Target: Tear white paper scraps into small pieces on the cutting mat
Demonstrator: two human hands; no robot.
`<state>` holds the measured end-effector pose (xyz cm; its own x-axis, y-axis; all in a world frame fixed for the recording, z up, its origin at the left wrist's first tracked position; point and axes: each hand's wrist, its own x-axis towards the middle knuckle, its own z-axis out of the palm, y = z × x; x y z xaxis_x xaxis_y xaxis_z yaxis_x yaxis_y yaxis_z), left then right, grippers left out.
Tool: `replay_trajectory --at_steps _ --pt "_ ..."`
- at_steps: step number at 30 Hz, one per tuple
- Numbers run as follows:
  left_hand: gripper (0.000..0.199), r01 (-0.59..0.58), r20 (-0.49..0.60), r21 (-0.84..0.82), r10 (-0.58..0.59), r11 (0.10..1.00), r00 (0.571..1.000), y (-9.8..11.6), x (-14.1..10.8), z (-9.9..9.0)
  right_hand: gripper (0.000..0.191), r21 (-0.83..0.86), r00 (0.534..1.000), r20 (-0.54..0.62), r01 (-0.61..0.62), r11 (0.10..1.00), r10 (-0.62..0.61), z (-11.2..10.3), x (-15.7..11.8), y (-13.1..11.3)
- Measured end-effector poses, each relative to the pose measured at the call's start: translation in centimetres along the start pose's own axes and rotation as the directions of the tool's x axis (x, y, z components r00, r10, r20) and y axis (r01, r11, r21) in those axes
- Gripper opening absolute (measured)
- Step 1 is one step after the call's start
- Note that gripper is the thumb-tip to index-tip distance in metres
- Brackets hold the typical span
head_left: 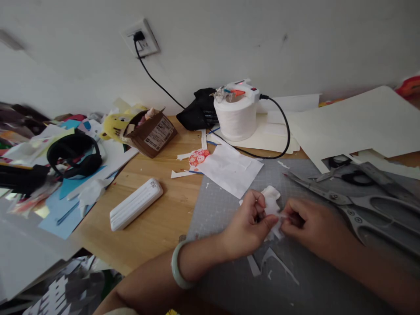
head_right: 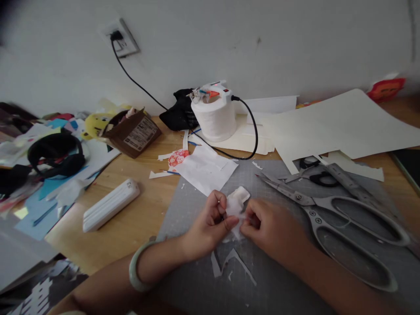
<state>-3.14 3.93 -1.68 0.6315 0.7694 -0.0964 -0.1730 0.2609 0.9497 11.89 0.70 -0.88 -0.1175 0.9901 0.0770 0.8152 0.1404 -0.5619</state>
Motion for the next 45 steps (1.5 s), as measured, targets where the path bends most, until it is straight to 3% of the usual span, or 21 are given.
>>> replay_trajectory --at_steps 3,5,8,9,11,15,22,26,32,37,45 --pt "0.039 -0.017 -0.010 0.016 0.017 1.000 1.000 0.1 -0.2 -0.1 0.009 -0.021 1.000 -0.022 -0.004 1.000 0.003 -0.3 0.3 1.0" --pt "0.038 -0.048 -0.021 0.048 0.049 0.998 0.999 0.1 -0.6 -0.1 0.013 -0.028 0.992 -0.105 -0.073 0.997 0.070 -1.0 0.6 2.2" --pt "0.032 -0.089 0.004 0.112 0.090 0.990 0.996 0.0 -1.1 -0.2 0.012 0.053 0.916 -0.331 -0.220 0.974 0.225 -2.3 1.0 3.3" --pt "0.031 -0.091 0.014 0.121 0.090 0.988 0.996 0.0 -1.2 -0.2 0.011 0.115 0.895 -0.357 -0.243 0.963 0.268 -2.5 1.0 3.3" --pt "0.028 -0.082 0.019 0.105 0.080 0.991 0.997 -0.1 -1.1 -0.3 0.016 0.248 0.917 -0.276 -0.223 0.943 0.290 -2.5 0.9 2.6" --pt "0.026 -0.081 -0.034 0.138 0.086 0.987 0.996 -0.2 -0.7 -0.4 0.017 0.401 0.985 -0.035 -0.139 0.905 0.167 -1.2 0.2 1.0" --pt "0.016 -0.057 -0.044 0.216 0.068 0.975 0.997 -0.1 -0.5 -0.3 0.015 0.476 0.983 0.118 -0.179 0.861 0.139 -0.4 -0.1 0.8" --pt "0.021 -0.044 -0.053 0.148 0.052 0.988 0.997 -0.2 -0.4 -0.2 0.011 0.427 0.994 0.086 -0.093 0.899 0.062 -0.5 -0.2 0.5" --pt "0.044 0.108 -0.085 -0.105 -0.117 0.989 0.989 -0.1 -0.2 0.2 0.012 0.415 0.997 0.074 -0.049 0.909 0.020 -0.3 -0.5 0.6" --pt "0.041 0.203 -0.031 -0.030 -0.204 0.979 0.978 -0.4 -0.2 -0.1 0.013 0.397 0.997 0.073 -0.011 0.918 -0.020 -0.1 -0.6 0.4" --pt "0.032 0.162 -0.087 0.032 -0.159 0.986 0.983 -0.7 -0.2 -0.5 0.012 0.324 0.981 0.038 0.170 0.931 -0.192 0.4 -1.4 -0.3"
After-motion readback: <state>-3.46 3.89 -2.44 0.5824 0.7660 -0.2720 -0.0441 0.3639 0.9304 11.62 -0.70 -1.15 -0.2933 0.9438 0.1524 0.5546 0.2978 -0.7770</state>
